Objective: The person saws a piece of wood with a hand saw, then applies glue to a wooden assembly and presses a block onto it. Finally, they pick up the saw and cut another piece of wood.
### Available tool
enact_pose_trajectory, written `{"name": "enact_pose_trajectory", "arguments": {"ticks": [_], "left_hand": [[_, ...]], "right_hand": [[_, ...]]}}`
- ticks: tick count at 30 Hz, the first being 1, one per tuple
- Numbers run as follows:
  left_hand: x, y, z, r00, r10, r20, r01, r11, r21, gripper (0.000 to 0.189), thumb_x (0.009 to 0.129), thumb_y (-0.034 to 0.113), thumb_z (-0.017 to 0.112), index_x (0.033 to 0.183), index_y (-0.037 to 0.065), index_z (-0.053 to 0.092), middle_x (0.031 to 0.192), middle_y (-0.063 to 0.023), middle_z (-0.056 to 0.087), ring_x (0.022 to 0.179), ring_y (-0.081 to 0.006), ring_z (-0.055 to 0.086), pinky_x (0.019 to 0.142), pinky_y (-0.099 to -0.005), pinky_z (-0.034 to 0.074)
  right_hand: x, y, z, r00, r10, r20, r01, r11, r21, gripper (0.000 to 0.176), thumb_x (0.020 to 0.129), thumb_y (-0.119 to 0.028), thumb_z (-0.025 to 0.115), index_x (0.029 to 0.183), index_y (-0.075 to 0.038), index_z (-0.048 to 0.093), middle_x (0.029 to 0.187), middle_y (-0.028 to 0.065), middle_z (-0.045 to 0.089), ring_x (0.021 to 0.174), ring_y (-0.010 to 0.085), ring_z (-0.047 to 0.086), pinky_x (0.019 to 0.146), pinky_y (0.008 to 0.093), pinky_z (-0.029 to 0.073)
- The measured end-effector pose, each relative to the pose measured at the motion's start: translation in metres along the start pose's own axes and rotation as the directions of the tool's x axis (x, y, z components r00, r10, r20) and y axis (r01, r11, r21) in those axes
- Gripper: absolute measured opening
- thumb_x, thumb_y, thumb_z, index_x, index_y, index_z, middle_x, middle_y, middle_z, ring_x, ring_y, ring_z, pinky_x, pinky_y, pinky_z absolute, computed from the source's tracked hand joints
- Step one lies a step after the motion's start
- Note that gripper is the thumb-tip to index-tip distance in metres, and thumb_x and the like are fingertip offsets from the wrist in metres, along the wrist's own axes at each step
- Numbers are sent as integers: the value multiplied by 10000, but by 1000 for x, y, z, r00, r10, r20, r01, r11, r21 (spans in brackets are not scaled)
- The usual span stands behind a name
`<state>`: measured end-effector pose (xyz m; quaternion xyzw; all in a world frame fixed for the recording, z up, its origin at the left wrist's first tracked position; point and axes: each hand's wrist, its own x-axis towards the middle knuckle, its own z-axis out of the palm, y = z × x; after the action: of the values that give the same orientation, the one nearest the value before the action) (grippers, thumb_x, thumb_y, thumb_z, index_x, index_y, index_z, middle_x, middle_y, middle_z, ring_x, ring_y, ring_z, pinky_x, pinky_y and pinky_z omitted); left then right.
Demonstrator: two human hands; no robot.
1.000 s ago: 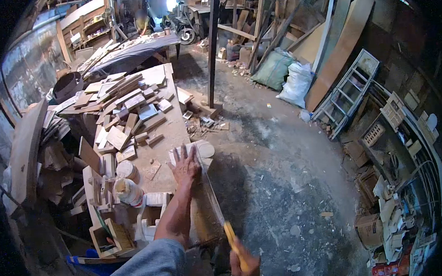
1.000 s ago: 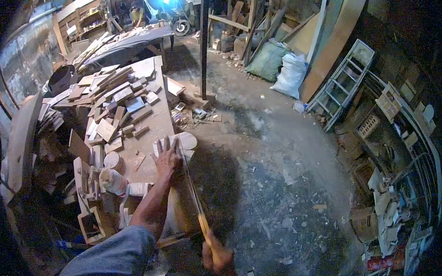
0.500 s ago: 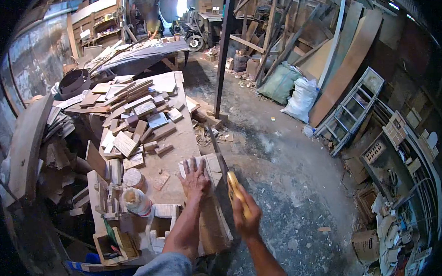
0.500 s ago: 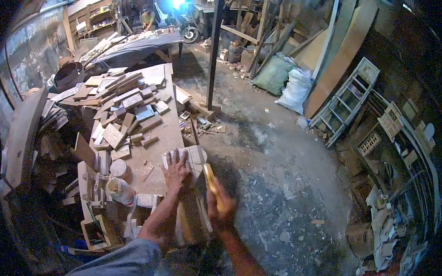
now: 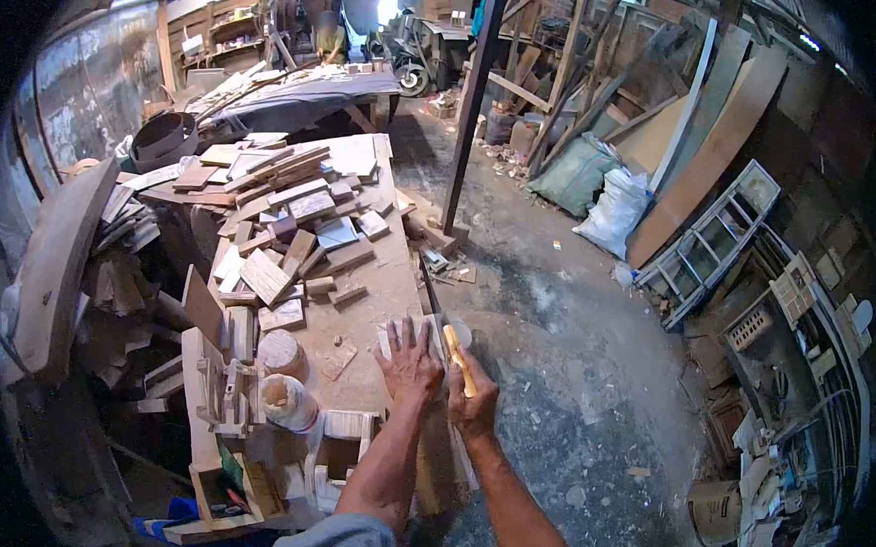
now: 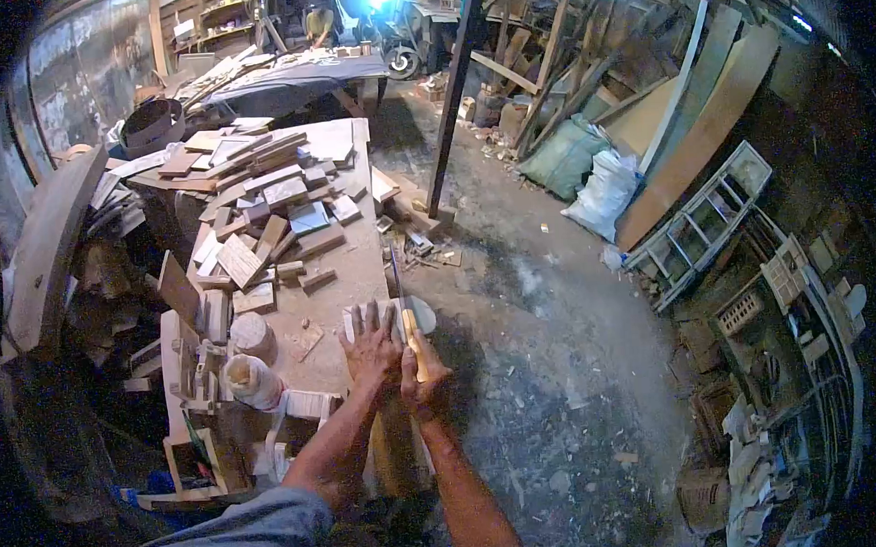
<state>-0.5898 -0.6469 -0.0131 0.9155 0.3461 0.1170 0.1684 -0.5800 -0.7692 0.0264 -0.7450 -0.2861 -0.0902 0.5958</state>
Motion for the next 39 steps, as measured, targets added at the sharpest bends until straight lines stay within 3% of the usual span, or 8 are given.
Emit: {"name": "enact_pose_trajectory", "arguments": {"ticks": [9, 13, 15, 17, 18, 23, 29, 39], "left_hand": [[1, -4, 20, 998, -14, -69, 18, 998, 57, 567, 1002, 414, 490, 1565, 397, 419, 1706, -25, 274, 1580, -331, 201, 1139, -765, 207], [0, -6, 22, 998, 0, -63, 4, 998, 65, 559, 1005, 426, 495, 1558, 409, 421, 1706, -17, 273, 1588, -331, 169, 1145, -772, 196], [4, -3, 19, 999, -19, -42, 22, 998, 52, 556, 1007, 425, 492, 1558, 407, 422, 1705, -13, 275, 1589, -330, 165, 1144, -770, 199], [-1, -8, 24, 999, -10, -47, 11, 999, 30, 555, 1007, 420, 488, 1558, 399, 424, 1707, -11, 268, 1589, -334, 163, 1148, -774, 191], [-4, -10, 23, 999, -3, -42, 4, 999, 35, 556, 1007, 415, 488, 1559, 392, 424, 1708, -14, 265, 1590, -336, 160, 1148, -776, 187], [0, -2, 15, 999, 12, -42, -11, 1000, 24, 567, 1006, 392, 485, 1568, 354, 423, 1710, -35, 256, 1589, -347, 153, 1153, -776, 179], [-1, -5, 16, 999, 20, -48, -18, 999, 30, 563, 1015, 379, 479, 1574, 352, 417, 1712, -37, 249, 1590, -353, 141, 1167, -758, 180], [-1, 0, 4, 1000, 2, 9, -3, 1000, 8, 538, 1051, 420, 377, 1583, 341, 403, 1708, -43, 254, 1593, -347, 127, 1183, -732, 150]], "right_hand": [[-116, -51, -82, 999, 45, 2, -45, 999, 22, 370, 1012, -157, 589, 1317, 42, 653, 1210, 228, 728, 1092, 292, 723, 945, 367, 548], [-192, -100, -146, 960, 262, 100, -243, 956, -166, 408, 997, -180, 622, 1344, 34, 644, 1136, 211, 751, 884, 234, 746, 754, 350, 575], [-249, -81, -165, 990, -143, -20, 132, 955, -264, 405, 969, -138, 670, 1358, -26, 658, 869, 121, 723, 657, 208, 628, 669, 326, 547], [-261, -142, -194, 984, 174, 43, -157, 951, -266, 356, 1047, -217, 605, 1338, -21, 666, 1283, 190, 707, 1137, 293, 708, 955, 359, 540], [-262, -144, -196, 978, 207, 31, -195, 956, -217, 363, 1036, -208, 614, 1342, -18, 663, 1234, 186, 714, 1072, 285, 705, 916, 357, 544], [-224, -126, -199, 949, 316, -8, -316, 949, 6, 413, 977, -162, 660, 1360, -5, 648, 988, 163, 746, 751, 241, 691, 724, 346, 566], [-46, -51, -68, 999, 22, -47, -19, 999, 46, 434, 1017, -224, 604, 1352, 51, 626, 1102, 161, 748, 966, 203, 710, 835, 327, 556], [31, 9, 12, 1000, 31, 5, -31, 999, 34, 425, 1003, -250, 629, 1298, 55, 658, 1157, 238, 734, 1077, 264, 715, 923, 363, 543]]}}
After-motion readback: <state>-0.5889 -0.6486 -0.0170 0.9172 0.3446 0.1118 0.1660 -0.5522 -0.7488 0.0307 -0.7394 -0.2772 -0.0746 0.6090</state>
